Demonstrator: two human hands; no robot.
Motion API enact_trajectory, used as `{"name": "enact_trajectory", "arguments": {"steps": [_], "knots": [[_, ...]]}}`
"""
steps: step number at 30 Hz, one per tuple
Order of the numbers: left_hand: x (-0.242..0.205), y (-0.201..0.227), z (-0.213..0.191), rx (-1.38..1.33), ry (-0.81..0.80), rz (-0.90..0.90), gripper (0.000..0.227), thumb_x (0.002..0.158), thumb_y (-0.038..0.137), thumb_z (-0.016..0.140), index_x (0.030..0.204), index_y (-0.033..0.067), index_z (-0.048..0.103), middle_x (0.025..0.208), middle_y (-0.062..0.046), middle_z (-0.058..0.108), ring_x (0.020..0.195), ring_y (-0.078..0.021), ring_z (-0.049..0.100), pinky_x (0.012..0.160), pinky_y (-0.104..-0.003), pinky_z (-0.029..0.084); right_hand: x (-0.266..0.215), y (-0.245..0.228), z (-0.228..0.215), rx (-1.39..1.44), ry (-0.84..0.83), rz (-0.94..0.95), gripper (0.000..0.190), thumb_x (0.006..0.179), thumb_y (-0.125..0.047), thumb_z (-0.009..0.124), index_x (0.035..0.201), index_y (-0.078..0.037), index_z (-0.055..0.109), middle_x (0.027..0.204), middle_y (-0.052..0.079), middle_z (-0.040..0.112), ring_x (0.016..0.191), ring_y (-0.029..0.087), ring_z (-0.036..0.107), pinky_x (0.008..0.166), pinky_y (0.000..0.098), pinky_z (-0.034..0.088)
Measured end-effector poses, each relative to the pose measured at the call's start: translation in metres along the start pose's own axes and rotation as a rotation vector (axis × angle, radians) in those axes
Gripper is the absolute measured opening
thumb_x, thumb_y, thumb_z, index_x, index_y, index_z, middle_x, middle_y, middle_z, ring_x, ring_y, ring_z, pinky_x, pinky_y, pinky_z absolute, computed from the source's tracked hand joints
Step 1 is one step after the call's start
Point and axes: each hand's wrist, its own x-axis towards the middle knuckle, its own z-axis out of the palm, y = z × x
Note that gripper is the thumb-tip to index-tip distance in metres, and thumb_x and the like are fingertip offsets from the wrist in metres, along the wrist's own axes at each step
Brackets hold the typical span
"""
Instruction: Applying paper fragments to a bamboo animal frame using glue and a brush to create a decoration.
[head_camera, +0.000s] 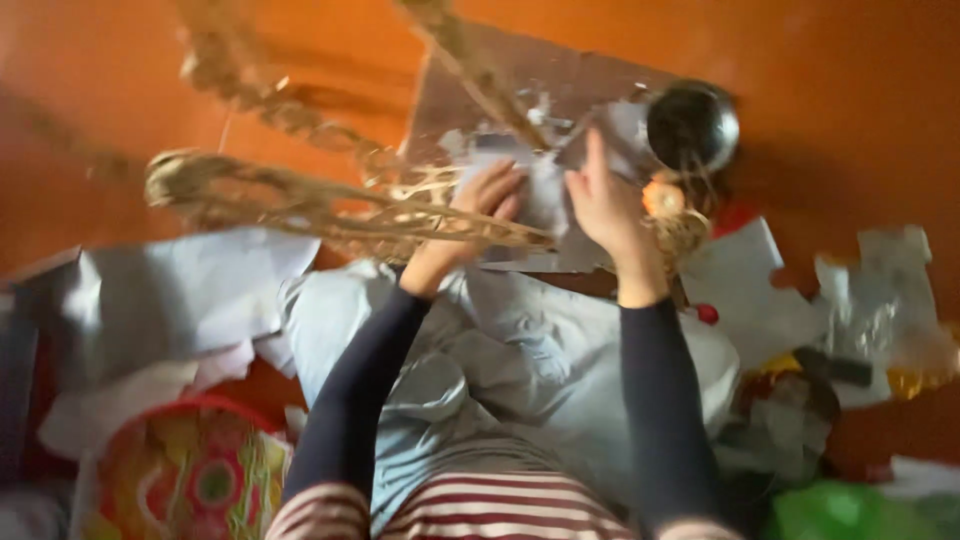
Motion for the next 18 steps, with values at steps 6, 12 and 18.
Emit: {"name": "enact_trajectory", "arguments": {"steps": [6, 12, 18], "knots": [[-0.056, 0.052, 0.020, 0.240, -0.129, 0.074, 0.074, 0.100, 0.042, 0.060, 0.159, 0.0050, 0.036, 0.166, -0.024, 0.028, 0.156, -0.0427, 0.024, 0.126, -0.059, 0.015, 0.004, -0.021, 0.003, -0.031, 0.052, 0.086, 0.083, 0.104, -0.020, 0.063, 0.166, -0.016, 0.008, 0.061, 0.009, 0.060, 0.049, 0.026, 0.058, 0.044, 0.0426, 0.042], [-0.071, 0.048, 0.072, 0.466, -0.002, -0.018, 0.077, 0.102, 0.042, 0.059, 0.159, -0.0017, 0.030, 0.165, -0.032, 0.025, 0.153, -0.0521, 0.021, 0.125, -0.064, 0.012, 0.006, -0.033, 0.004, 0.008, 0.012, 0.122, 0.082, 0.105, -0.018, 0.060, 0.165, -0.016, 0.005, 0.057, 0.001, 0.057, 0.043, 0.016, 0.050, 0.039, 0.0353, 0.039], [-0.087, 0.011, 0.137, 0.534, 0.169, -0.047, 0.086, 0.105, 0.043, 0.057, 0.159, -0.0100, 0.016, 0.164, -0.037, 0.017, 0.153, -0.0566, 0.016, 0.126, -0.067, 0.011, 0.015, -0.014, 0.032, -0.050, 0.042, 0.066, 0.084, 0.103, -0.017, 0.060, 0.166, -0.016, 0.004, 0.059, -0.003, 0.056, 0.042, 0.011, 0.046, 0.037, 0.0288, 0.039]]}}
